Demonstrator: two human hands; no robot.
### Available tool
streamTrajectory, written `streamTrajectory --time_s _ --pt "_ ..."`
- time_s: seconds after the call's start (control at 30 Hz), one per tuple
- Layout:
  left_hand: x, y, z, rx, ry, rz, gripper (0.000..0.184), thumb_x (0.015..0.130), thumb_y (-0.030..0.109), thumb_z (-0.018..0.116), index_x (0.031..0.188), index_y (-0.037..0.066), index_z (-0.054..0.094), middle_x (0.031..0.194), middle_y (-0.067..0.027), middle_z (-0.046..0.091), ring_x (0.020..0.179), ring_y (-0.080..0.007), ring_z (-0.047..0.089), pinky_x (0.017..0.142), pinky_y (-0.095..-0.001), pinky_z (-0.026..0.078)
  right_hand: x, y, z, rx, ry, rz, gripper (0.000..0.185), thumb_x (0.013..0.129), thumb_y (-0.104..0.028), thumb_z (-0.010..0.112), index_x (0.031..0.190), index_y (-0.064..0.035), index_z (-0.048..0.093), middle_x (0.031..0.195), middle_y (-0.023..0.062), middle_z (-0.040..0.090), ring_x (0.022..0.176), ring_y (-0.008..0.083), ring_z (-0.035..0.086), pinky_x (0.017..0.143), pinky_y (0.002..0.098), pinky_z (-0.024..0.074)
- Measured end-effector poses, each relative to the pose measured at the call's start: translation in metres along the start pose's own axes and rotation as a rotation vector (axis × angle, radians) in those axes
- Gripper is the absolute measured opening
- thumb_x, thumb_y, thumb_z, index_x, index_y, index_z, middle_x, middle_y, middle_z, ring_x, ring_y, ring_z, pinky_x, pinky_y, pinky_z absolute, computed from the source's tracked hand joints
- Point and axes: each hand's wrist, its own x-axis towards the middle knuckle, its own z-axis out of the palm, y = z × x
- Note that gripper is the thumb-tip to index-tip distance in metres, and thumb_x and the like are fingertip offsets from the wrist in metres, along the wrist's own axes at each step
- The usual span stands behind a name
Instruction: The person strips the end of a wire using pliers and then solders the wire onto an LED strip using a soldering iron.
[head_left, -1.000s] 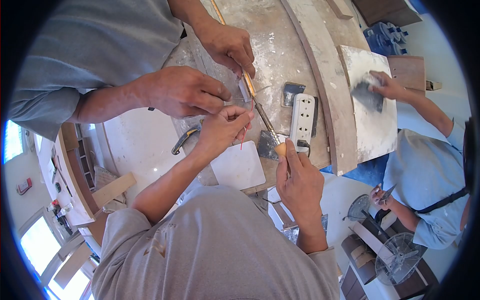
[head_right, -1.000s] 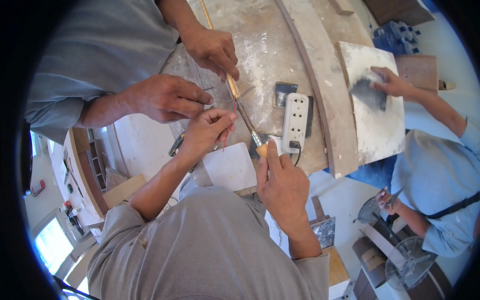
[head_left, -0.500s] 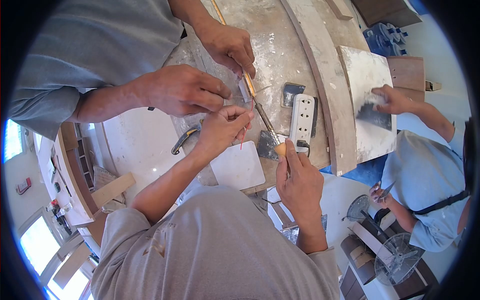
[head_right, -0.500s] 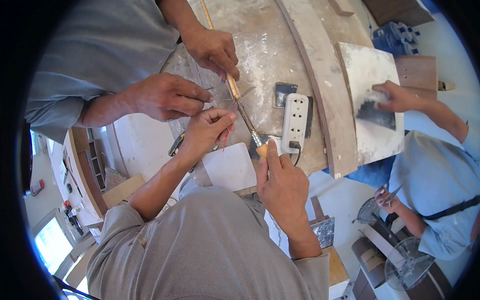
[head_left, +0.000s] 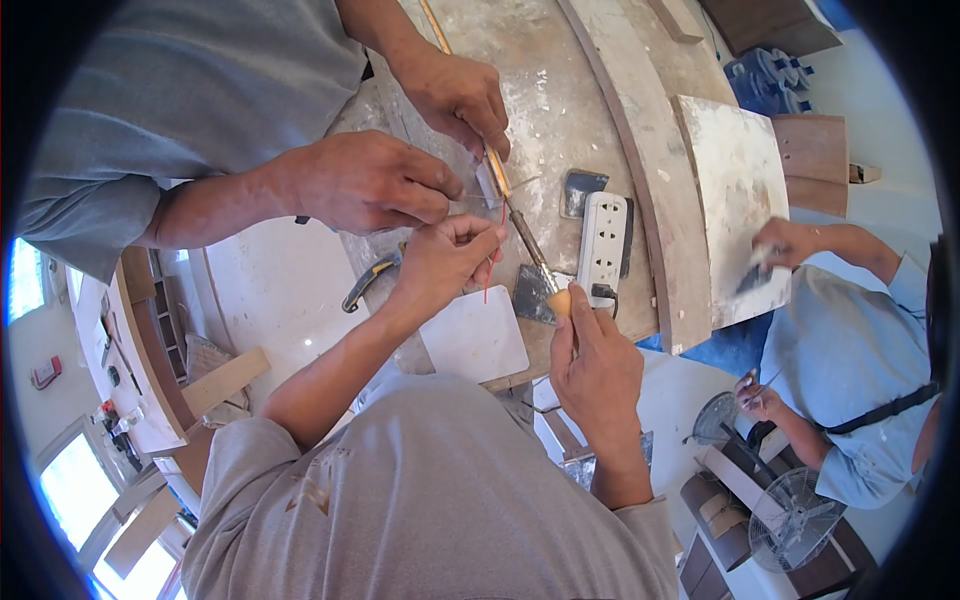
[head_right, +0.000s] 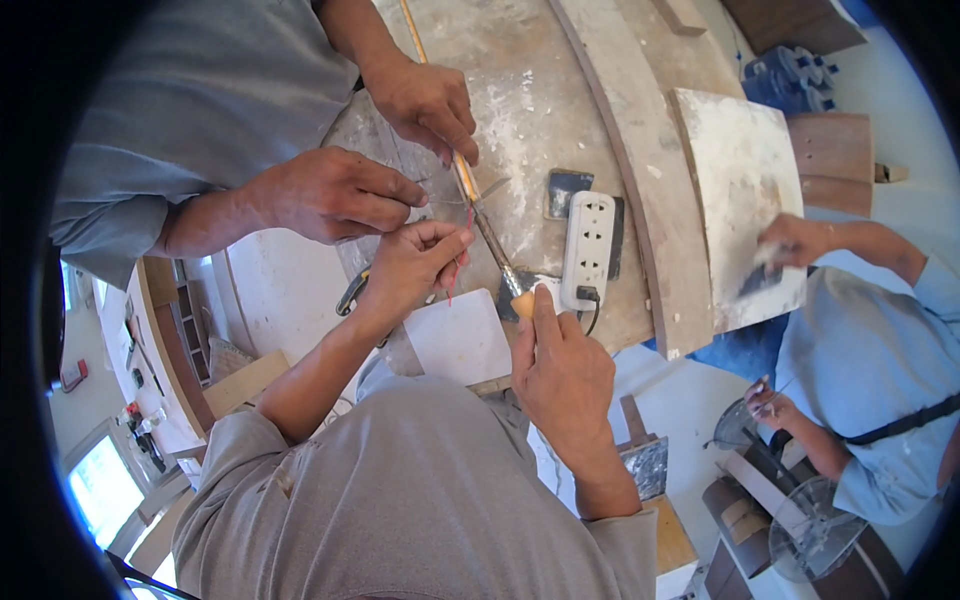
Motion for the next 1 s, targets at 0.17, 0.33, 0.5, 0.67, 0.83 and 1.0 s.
streamTrajectory --time_s 0.17,0.33,0.5,0.67,0.83,1.0 --pt "0.000 -0.001 -0.002 0.025 -0.012 0.016 0.025 0.092 0.023 0.064 0.081 0.001 0.065 0.064 0.0012 0.060 0.051 -0.0036 0.052 0.048 -0.0205 0.042 0.000 0.000 0.001 0.007 0.015 -0.005 0.036 0.086 -0.010 0.061 0.121 -0.0003 0.060 0.071 0.0122 0.056 0.055 0.0277 0.058 0.049 0.0382 0.0450" --pt "-0.001 0.001 -0.001 0.000 -0.019 0.011 0.025 0.093 0.022 0.063 0.082 0.000 0.065 0.064 -0.0003 0.061 0.051 -0.0051 0.054 0.048 -0.0218 0.043 0.001 0.002 0.001 0.014 0.041 -0.025 0.037 0.086 -0.012 0.062 0.120 0.0015 0.059 0.069 0.0120 0.055 0.052 0.0287 0.057 0.047 0.0388 0.0443" --pt "-0.001 0.001 -0.002 -0.037 -0.049 0.007 0.025 0.093 0.021 0.062 0.081 -0.001 0.064 0.063 -0.0023 0.061 0.051 -0.0073 0.056 0.049 -0.0224 0.044 0.000 0.003 0.002 0.023 0.061 -0.024 0.038 0.085 -0.011 0.063 0.120 0.0022 0.059 0.070 0.0121 0.055 0.054 0.0285 0.058 0.048 0.0384 0.0445" --pt "-0.001 0.001 -0.001 -0.058 -0.055 0.018 0.026 0.094 0.020 0.062 0.079 -0.001 0.063 0.062 -0.0033 0.061 0.051 -0.0082 0.056 0.049 -0.0225 0.044 -0.002 0.006 0.002 0.045 0.102 -0.023 0.038 0.084 -0.011 0.063 0.120 0.0019 0.060 0.072 0.0124 0.057 0.055 0.0286 0.058 0.049 0.0381 0.0452" --pt "0.000 -0.001 0.000 -0.069 -0.061 0.025 0.026 0.094 0.020 0.061 0.078 -0.001 0.062 0.062 -0.0036 0.061 0.051 -0.0084 0.056 0.049 -0.0224 0.044 -0.003 0.011 0.001 0.072 0.141 -0.013 0.038 0.084 -0.010 0.064 0.120 0.0017 0.060 0.072 0.0118 0.057 0.055 0.0281 0.059 0.050 0.0376 0.0452" --pt "0.000 -0.001 0.000 -0.067 -0.065 0.028 0.026 0.094 0.020 0.061 0.078 -0.001 0.063 0.062 -0.0038 0.061 0.051 -0.0085 0.056 0.050 -0.0222 0.044 -0.003 0.011 0.000 0.078 0.147 -0.011 0.038 0.084 -0.010 0.064 0.120 0.0014 0.060 0.072 0.0111 0.056 0.055 0.0270 0.059 0.050 0.0371 0.0453"
